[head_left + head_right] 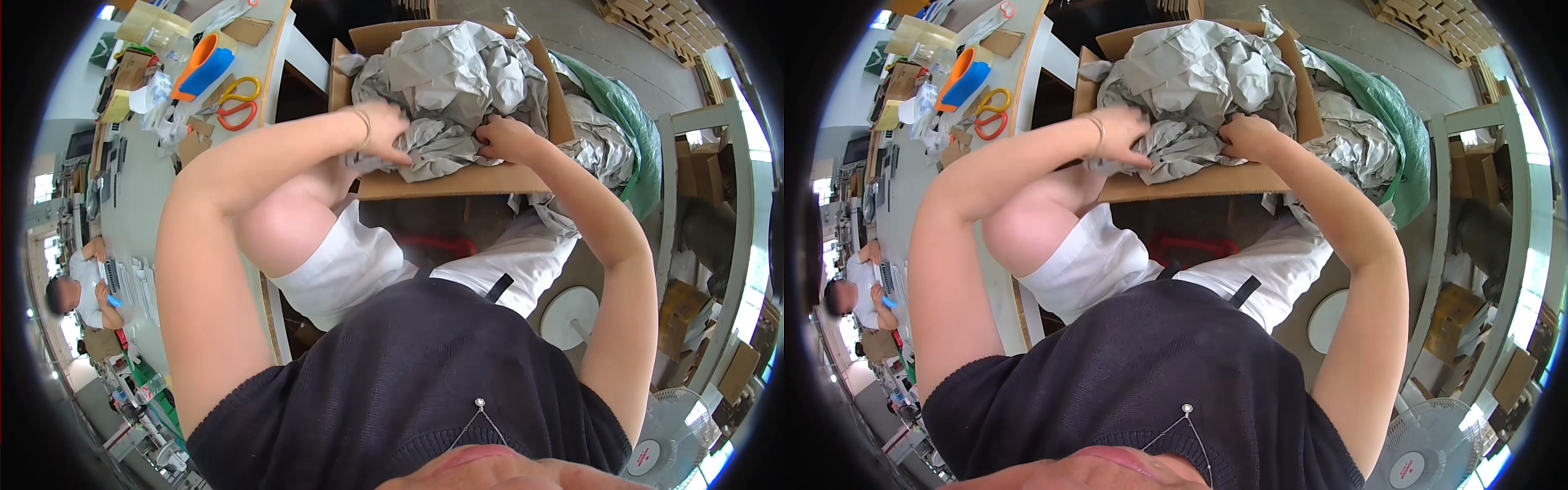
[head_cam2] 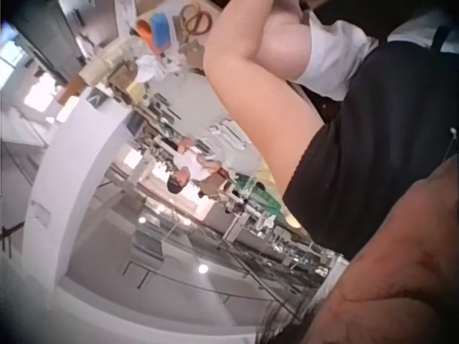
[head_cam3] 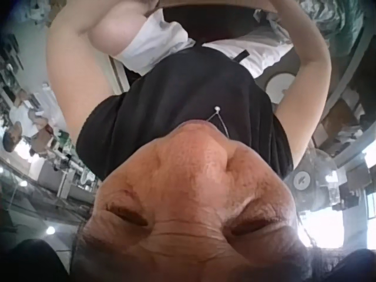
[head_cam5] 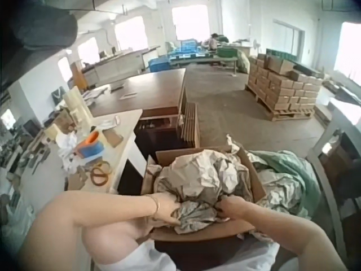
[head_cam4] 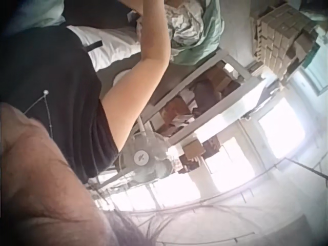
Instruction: Packing an industrial part into a cardboard box with protective paper and sealing it with a tape dispenser.
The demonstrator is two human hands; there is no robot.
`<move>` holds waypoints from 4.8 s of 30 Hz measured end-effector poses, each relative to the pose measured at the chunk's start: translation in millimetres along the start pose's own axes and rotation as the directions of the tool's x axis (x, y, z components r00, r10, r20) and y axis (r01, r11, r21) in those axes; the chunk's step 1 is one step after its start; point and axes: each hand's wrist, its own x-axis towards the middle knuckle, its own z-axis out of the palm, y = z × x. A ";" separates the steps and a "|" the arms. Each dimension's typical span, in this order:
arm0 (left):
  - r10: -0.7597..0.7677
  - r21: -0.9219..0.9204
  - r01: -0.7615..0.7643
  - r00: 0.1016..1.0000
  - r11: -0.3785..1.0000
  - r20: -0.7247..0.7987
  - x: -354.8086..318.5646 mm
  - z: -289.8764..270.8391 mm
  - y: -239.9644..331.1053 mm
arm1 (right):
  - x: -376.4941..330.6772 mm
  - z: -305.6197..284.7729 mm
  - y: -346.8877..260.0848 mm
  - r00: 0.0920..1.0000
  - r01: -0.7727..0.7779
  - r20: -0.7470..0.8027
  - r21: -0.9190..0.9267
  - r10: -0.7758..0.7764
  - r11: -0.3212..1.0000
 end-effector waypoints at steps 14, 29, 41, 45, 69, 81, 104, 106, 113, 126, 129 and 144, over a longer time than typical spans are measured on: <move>0.353 0.459 -0.467 0.881 0.756 0.315 95.1 84.6 -26.7 | 62.5 58.4 18.9 0.992 -0.066 -0.113 -0.097 0.055 0.993; 0.190 0.084 -0.209 0.963 0.974 0.189 22.5 -10.1 34.6 | -24.1 -45.5 41.4 0.946 -0.259 -0.271 -0.311 0.176 0.914; -0.197 -0.043 0.192 0.961 0.980 -0.195 74.9 23.0 -2.4 | -15.5 4.2 47.1 0.986 0.006 0.164 0.117 -0.025 0.993; -0.193 -0.104 0.166 0.914 0.981 -0.357 89.6 40.4 -6.9 | 21.6 34.0 56.1 0.999 -0.028 -0.026 0.013 0.028 1.000; -0.165 -0.173 0.079 0.805 0.982 -0.569 63.2 71.8 41.8 | 161.8 -55.7 -67.9 0.936 0.072 -0.348 0.075 -0.042 0.995; -0.157 -0.367 -0.055 0.838 0.929 -0.523 76.8 78.3 37.2 | 239.9 -2.9 -60.0 0.787 0.066 -0.597 -0.171 -0.157 0.983; -0.731 -0.401 0.621 0.483 0.674 -0.481 110.0 61.6 -15.4 | 118.7 30.7 32.6 0.818 0.000 -0.575 -0.043 -0.025 0.999; -0.744 -0.433 0.616 0.444 0.658 -0.500 120.7 66.3 -18.1 | 124.4 46.0 42.5 0.775 0.028 -0.630 -0.028 -0.039 0.999; -0.756 -0.436 0.627 0.439 0.645 -0.486 120.3 92.7 -22.7 | 95.3 -3.1 25.8 0.846 -0.050 -0.530 -0.189 -0.059 0.981; -0.733 -0.425 0.616 0.417 0.663 -0.538 122.7 73.6 -15.0 | 48.4 51.1 42.2 0.956 -0.276 -0.108 -0.011 0.273 0.961; -0.745 -0.421 0.633 0.418 0.649 -0.520 116.8 78.7 -19.2 | 44.9 40.1 46.9 0.972 -0.220 -0.084 0.010 0.220 0.975; -0.730 -0.418 0.602 0.601 0.681 -0.325 94.9 81.7 -31.6 | 71.5 18.1 -32.1 0.970 0.224 0.097 0.000 -0.223 0.975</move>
